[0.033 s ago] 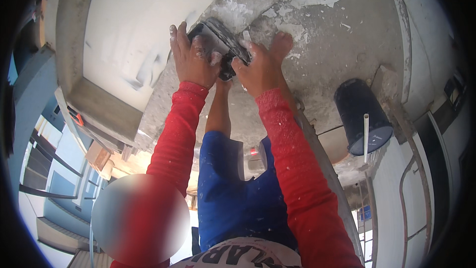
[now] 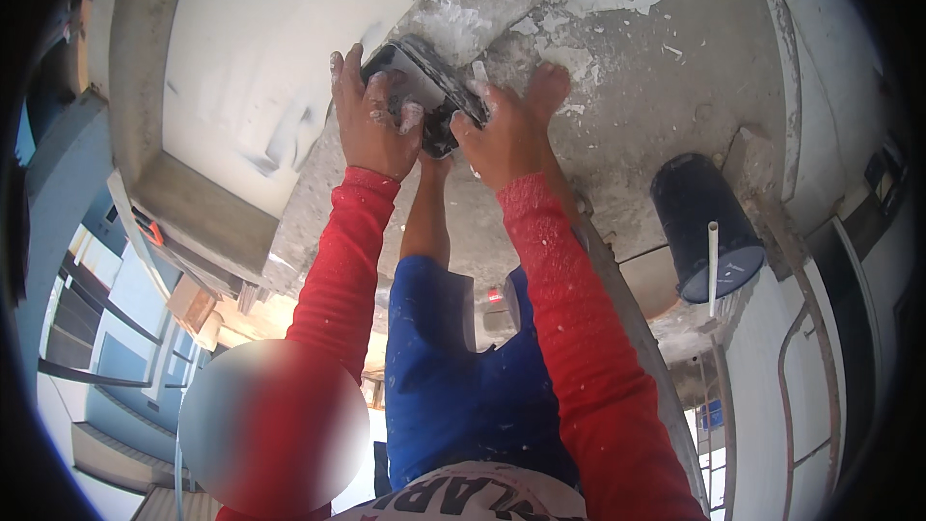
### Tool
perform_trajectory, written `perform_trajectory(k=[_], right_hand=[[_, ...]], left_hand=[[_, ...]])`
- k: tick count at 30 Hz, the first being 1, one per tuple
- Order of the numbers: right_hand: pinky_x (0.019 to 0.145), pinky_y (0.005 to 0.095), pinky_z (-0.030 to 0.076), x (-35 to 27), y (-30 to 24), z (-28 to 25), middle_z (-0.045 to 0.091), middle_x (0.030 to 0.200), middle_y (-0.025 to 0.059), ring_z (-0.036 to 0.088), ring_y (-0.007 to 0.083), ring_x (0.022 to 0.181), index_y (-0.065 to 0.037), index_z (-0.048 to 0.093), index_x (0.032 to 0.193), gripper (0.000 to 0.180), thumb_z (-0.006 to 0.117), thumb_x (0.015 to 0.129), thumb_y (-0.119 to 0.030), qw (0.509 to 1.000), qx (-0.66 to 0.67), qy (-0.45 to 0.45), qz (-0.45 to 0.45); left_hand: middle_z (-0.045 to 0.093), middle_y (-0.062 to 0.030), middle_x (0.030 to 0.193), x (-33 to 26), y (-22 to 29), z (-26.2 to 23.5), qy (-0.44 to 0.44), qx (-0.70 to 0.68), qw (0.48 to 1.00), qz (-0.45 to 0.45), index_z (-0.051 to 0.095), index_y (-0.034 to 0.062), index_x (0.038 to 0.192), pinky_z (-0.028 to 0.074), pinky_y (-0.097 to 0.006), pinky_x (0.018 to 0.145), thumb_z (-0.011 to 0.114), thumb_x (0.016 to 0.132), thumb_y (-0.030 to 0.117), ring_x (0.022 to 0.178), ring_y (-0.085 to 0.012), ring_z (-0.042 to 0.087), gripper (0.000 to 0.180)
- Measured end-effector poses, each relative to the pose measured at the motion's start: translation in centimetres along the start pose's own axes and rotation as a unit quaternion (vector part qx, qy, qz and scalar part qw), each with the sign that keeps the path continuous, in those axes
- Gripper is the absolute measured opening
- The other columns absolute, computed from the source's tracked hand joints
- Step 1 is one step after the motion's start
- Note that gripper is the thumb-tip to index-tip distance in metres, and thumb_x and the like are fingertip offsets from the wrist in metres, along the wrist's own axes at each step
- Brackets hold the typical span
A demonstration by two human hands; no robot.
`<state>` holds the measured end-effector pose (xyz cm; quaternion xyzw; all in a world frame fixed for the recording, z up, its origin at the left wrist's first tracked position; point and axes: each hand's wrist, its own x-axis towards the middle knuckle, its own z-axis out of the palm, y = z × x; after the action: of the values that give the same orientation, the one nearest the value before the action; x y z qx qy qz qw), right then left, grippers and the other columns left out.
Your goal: The person scoops white plaster from a container and spreads it onto a concrete balcony ledge using a trowel. They then use a paint roller to smooth the applied plaster across the surface.
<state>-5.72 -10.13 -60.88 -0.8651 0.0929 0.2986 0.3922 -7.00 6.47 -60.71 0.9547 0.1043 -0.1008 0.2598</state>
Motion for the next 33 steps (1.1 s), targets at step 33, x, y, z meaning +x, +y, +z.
perform_trajectory(k=[33], right_hand=[[0.062,0.034,0.052,-4.8,-5.6,-0.8,0.071,0.092,0.0157,0.066,0.0218,0.067,-0.005,0.053,0.122,0.027,0.053,0.095,-0.008,0.987,0.133,-0.033,0.08]], left_hand=[[0.061,-0.0199,0.124,-4.8,-4.1,-0.1,-0.023,-0.325,0.932,-0.156,0.04,0.007,0.147,0.053,-0.034,0.086,0.048,0.094,0.0,0.102,-0.027,0.066,0.054]])
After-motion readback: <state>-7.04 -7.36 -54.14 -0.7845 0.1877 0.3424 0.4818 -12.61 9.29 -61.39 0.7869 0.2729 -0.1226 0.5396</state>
